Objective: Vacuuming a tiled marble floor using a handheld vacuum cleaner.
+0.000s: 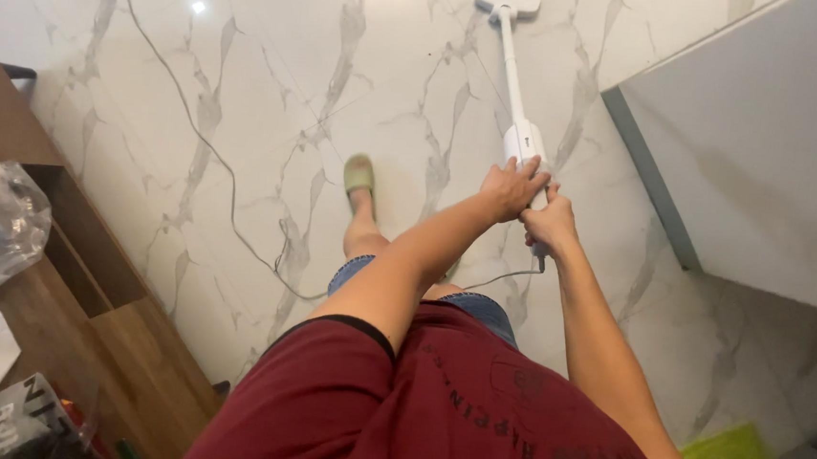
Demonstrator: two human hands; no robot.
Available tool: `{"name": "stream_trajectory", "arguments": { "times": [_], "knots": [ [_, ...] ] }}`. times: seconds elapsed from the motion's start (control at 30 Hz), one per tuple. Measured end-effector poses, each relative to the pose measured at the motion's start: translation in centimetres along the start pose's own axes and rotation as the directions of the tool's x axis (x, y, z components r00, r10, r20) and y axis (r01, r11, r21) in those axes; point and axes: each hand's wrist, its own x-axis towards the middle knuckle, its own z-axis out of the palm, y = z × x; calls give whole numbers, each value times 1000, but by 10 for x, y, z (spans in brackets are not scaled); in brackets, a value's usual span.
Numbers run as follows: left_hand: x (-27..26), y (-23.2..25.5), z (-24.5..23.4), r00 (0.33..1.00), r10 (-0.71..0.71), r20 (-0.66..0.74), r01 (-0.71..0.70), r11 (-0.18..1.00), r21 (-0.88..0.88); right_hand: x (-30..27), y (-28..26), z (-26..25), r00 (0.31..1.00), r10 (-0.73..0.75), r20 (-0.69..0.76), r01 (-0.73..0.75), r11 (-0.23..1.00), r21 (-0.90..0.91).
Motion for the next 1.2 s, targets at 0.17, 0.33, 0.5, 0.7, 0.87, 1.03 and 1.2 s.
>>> {"name": "stream_trajectory", "arguments": {
  "times": [0.17, 0.33, 0.5, 0.7, 0.87, 1.03, 1.2],
  "knots": [
    [38, -51, -15, 998, 58, -22, -56, 996, 67, 52, -36, 14, 1000, -2, -11, 2, 1000, -18],
    [85, -119, -41, 974, 222, -32, -214, 962, 168, 115, -60, 46, 996, -84, -27, 87, 980, 178],
    [74, -156, -89, 892, 451, 39, -451, 879, 155, 66, -134, 71, 999, 41, -22, -35, 975, 218],
    [4, -159, -143, 748, 633, 200, -627, 772, -102, -8, -131, 73, 995, 66, 76, -62, 997, -54],
    [-22, -173, -162, 740, 651, 170, -633, 759, -150, -32, -197, 72, 943, 278, 182, -234, 945, -228],
    [11, -239, -177, 836, 548, 31, -515, 803, -299, 17, -256, 100, 990, 70, 120, 23, 772, -635],
    [48, -352, -188, 942, 337, -4, -333, 931, -146, 123, -309, 161, 966, -155, 206, 252, 742, -622]
  ]
}}
